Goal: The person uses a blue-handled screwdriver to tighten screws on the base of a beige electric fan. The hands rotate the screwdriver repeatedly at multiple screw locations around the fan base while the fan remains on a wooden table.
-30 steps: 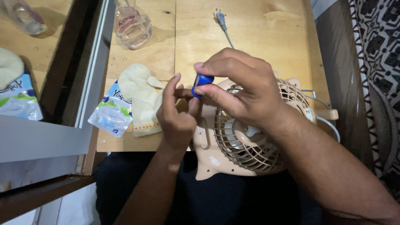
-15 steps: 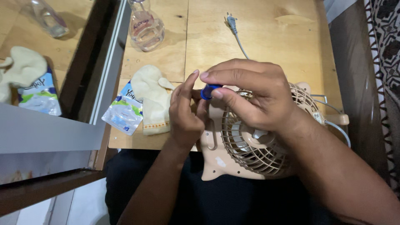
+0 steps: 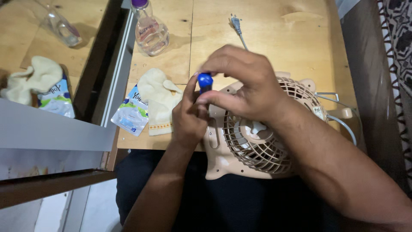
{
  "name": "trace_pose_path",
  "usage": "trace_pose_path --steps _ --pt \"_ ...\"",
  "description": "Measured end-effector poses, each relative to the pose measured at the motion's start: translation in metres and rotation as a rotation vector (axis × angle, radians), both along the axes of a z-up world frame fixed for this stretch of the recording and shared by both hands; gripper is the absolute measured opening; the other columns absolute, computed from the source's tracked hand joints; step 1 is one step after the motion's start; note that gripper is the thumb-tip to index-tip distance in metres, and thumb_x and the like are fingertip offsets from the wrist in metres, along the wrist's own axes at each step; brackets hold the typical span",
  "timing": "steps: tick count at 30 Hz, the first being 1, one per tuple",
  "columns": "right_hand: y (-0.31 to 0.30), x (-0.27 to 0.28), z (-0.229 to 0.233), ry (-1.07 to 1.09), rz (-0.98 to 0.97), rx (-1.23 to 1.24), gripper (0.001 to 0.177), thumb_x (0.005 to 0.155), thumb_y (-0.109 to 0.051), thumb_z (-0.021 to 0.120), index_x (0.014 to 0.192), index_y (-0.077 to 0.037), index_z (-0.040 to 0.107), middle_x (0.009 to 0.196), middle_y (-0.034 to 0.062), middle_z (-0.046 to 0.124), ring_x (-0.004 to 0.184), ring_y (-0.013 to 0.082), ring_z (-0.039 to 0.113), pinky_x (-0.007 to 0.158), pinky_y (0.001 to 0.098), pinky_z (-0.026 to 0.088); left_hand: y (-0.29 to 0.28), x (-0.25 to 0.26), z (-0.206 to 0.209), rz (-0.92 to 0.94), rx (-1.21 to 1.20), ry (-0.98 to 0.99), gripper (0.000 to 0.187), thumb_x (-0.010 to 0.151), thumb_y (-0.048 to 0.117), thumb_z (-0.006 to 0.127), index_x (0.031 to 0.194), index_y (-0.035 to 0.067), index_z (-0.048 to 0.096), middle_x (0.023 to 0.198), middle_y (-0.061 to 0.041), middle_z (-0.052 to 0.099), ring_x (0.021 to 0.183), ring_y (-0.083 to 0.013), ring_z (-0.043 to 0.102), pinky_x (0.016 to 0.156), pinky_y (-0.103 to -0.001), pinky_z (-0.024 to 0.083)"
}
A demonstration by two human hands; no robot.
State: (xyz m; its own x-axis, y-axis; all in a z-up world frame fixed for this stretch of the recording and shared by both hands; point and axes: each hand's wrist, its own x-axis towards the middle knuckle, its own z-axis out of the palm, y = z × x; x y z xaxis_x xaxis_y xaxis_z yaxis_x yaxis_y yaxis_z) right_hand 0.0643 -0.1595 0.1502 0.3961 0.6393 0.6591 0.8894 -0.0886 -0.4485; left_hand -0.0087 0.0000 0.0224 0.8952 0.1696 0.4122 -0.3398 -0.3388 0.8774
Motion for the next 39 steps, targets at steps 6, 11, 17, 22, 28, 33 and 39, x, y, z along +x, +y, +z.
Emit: trace_pose_path --steps 6,11,17,22,28,33,39 --pt "-0.001 -0.009 -0.001 0.077 0.076 -0.023 0.031 0.099 0.003 0.069 0.129 -0.008 0.07 0.129 0.0151 0.071 0.122 0.026 0.073 0.106 0.0314 0.061 -0.004 0.002 -0.011 0.137 0.139 -0.051 0.055 0.098 0.005 0.07 0.149 0.004 0.048 0.106 -0.014 0.073 0.091 -0.0205 0.074 0.077 -0.033 0.059" --pt "-0.001 -0.018 -0.002 0.193 0.009 -0.086 0.04 0.092 0.008 0.07 0.128 -0.01 0.069 0.123 0.0105 0.075 0.114 0.0239 0.076 0.1 0.0319 0.064 -0.013 0.004 -0.021 0.227 0.029 0.032 0.048 0.097 0.009 0.08 0.137 0.0 0.056 0.109 -0.014 0.073 0.093 -0.0169 0.076 0.076 -0.03 0.062" --pt "0.001 -0.015 -0.004 0.16 0.075 -0.11 0.042 0.094 0.009 0.068 0.131 -0.011 0.067 0.124 0.0107 0.075 0.117 0.0233 0.076 0.101 0.0317 0.06 -0.005 0.006 -0.015 -0.069 -0.417 0.243 0.073 0.082 0.009 0.077 0.144 0.005 0.038 0.097 -0.001 0.071 0.083 -0.0069 0.071 0.067 -0.024 0.059" --pt "0.004 -0.011 -0.003 0.139 0.029 -0.127 0.038 0.095 0.007 0.07 0.13 -0.01 0.068 0.124 0.0111 0.075 0.118 0.0229 0.075 0.101 0.0318 0.06 0.0 0.007 -0.005 -0.107 -0.152 0.354 0.045 0.089 0.017 0.081 0.129 0.006 0.065 0.092 -0.003 0.075 0.076 -0.007 0.065 0.064 -0.025 0.054" --pt "0.005 -0.009 -0.004 0.128 0.001 -0.113 0.033 0.096 0.002 0.077 0.127 -0.005 0.07 0.119 0.0129 0.075 0.109 0.0221 0.078 0.096 0.0299 0.066 0.001 0.003 -0.006 -0.136 -0.312 0.371 0.036 0.094 0.016 0.073 0.128 0.005 0.069 0.091 -0.002 0.074 0.072 -0.0055 0.064 0.063 -0.024 0.054" --pt "0.007 -0.006 -0.001 0.085 -0.051 -0.111 0.032 0.096 0.0 0.079 0.126 -0.003 0.071 0.114 0.0125 0.077 0.104 0.0212 0.079 0.091 0.0298 0.065 0.002 0.002 -0.008 -0.145 -0.348 0.318 0.039 0.095 0.015 0.073 0.132 0.002 0.067 0.086 -0.002 0.073 0.069 -0.0047 0.063 0.062 -0.024 0.055" --pt "0.008 -0.007 -0.002 0.06 -0.086 -0.113 0.032 0.096 -0.002 0.081 0.127 -0.004 0.071 0.114 0.0128 0.077 0.104 0.0216 0.079 0.091 0.0299 0.065 0.001 0.002 -0.019 -0.099 -0.328 0.245 0.039 0.094 0.014 0.076 0.128 -0.003 0.068 0.086 -0.003 0.073 0.071 -0.0054 0.065 0.062 -0.024 0.054"
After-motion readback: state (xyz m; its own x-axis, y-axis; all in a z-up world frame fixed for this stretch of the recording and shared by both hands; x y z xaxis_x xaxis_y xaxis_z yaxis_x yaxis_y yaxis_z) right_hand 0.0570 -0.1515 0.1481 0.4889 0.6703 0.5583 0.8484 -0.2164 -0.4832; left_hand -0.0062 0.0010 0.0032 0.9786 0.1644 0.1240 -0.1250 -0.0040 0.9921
